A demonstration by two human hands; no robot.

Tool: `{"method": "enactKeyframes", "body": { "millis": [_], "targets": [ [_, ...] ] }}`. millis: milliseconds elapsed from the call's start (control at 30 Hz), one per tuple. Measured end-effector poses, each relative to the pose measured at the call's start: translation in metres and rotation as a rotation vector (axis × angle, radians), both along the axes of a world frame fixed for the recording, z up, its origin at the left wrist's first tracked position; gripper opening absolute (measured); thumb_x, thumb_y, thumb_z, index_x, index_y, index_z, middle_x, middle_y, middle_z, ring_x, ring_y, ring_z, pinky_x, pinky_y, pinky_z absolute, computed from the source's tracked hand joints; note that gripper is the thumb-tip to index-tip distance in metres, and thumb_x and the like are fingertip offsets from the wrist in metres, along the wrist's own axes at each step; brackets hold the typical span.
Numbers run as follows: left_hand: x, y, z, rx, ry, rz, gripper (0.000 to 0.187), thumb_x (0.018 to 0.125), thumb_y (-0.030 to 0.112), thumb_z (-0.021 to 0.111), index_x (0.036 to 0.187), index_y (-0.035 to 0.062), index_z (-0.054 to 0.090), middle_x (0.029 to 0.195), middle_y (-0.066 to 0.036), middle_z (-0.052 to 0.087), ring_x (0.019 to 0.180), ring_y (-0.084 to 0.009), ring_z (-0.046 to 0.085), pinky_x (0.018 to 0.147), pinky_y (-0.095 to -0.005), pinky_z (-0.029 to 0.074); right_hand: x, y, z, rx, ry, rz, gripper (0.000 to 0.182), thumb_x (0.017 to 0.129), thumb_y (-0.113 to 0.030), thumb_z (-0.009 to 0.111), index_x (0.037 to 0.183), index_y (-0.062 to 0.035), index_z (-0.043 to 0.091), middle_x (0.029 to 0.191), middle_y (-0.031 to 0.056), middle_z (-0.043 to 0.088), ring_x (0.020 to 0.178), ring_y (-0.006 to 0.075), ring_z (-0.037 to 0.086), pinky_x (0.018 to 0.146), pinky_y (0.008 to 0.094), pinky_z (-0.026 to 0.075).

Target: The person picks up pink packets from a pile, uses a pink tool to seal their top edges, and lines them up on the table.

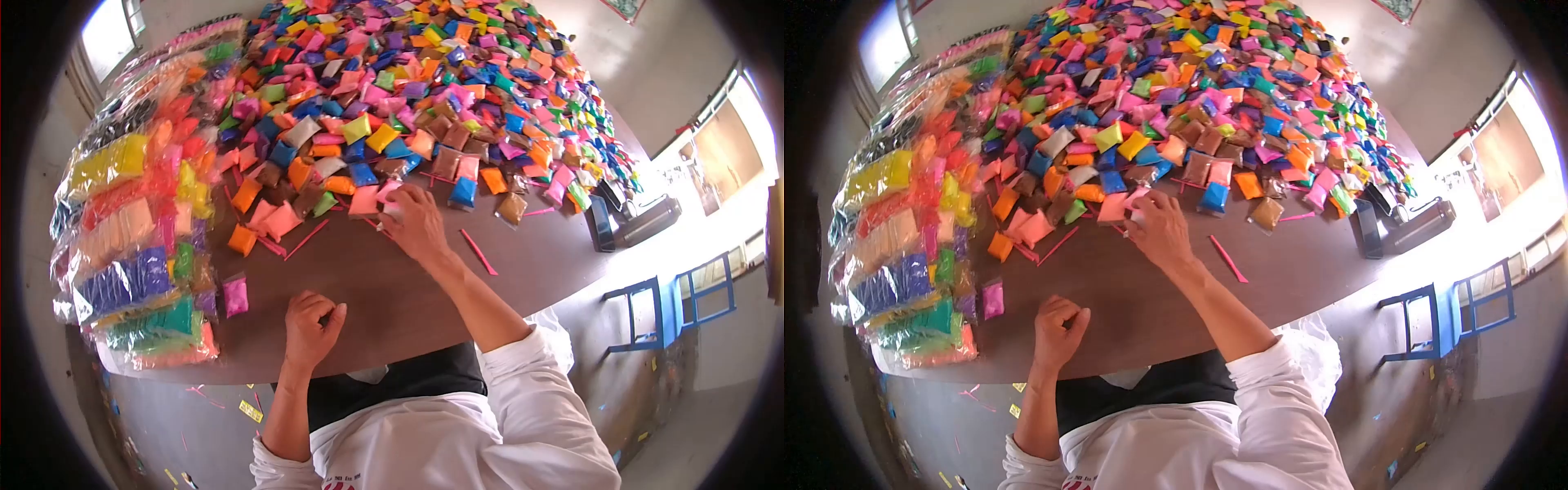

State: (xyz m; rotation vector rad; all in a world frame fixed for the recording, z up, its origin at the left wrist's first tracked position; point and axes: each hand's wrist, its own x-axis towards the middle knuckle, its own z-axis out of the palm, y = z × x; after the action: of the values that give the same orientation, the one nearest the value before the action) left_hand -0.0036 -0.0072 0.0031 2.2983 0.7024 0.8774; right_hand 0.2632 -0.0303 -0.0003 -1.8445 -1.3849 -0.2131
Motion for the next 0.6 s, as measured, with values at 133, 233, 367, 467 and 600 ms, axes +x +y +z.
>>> {"method": "enactKeyframes", "body": {
  "millis": [133, 233, 367, 467, 600],
  "targets": [
    [0.001, -0.001, -0.001, -0.014, 0.015, 0.016, 0.017, 0.079, 0.009, 0.072, 0.067, 0.0022, 0.061, 0.068, -0.009, 0.061, 0.071, -0.0296, 0.058, 0.071, -0.0395, 0.045, -0.007, 0.007, -0.01, 0.071, 0.037, -0.064, 0.028, 0.076, -0.015, 0.074, 0.1, -0.0052, 0.064, 0.116, 0.0116, 0.061, 0.106, 0.0337, 0.056, 0.091, 0.0428, 0.047],
    [0.0, 0.002, -0.005, 0.028, 0.027, -0.004, 0.018, 0.08, 0.009, 0.071, 0.067, 0.0017, 0.06, 0.068, -0.009, 0.061, 0.073, -0.0295, 0.058, 0.07, -0.0398, 0.045, -0.006, 0.012, -0.01, 0.168, 0.083, -0.114, 0.022, 0.076, -0.011, 0.07, 0.096, -0.0045, 0.063, 0.108, 0.0132, 0.061, 0.1, 0.0364, 0.056, 0.089, 0.0444, 0.045],
    [0.003, -0.004, 0.0, -0.014, -0.013, 0.013, 0.02, 0.081, 0.009, 0.071, 0.067, 0.0012, 0.058, 0.069, -0.009, 0.061, 0.074, -0.0296, 0.058, 0.071, -0.04, 0.045, 0.025, 0.004, -0.007, 0.234, 0.008, -0.201, 0.017, 0.077, -0.009, 0.068, 0.093, -0.0052, 0.062, 0.101, 0.0134, 0.064, 0.098, 0.0368, 0.057, 0.086, 0.0455, 0.045],
    [0.002, -0.002, -0.001, -0.014, 0.001, 0.007, 0.021, 0.081, 0.009, 0.071, 0.067, 0.0012, 0.057, 0.069, -0.009, 0.061, 0.074, -0.0299, 0.058, 0.071, -0.04, 0.045, 0.076, -0.012, 0.006, 0.229, -0.005, -0.35, 0.013, 0.078, -0.007, 0.065, 0.09, -0.0058, 0.063, 0.098, 0.0142, 0.064, 0.098, 0.0365, 0.058, 0.083, 0.0464, 0.045],
    [0.003, -0.002, -0.002, -0.003, 0.015, 0.014, 0.022, 0.082, 0.009, 0.071, 0.067, 0.0015, 0.057, 0.069, -0.009, 0.061, 0.075, -0.0301, 0.057, 0.072, -0.0401, 0.045, 0.176, -0.035, 0.018, -0.002, -0.202, -0.58, 0.02, 0.076, -0.009, 0.065, 0.095, -0.004, 0.063, 0.106, 0.0165, 0.065, 0.102, 0.0376, 0.058, 0.087, 0.0454, 0.046]
  ]
}}
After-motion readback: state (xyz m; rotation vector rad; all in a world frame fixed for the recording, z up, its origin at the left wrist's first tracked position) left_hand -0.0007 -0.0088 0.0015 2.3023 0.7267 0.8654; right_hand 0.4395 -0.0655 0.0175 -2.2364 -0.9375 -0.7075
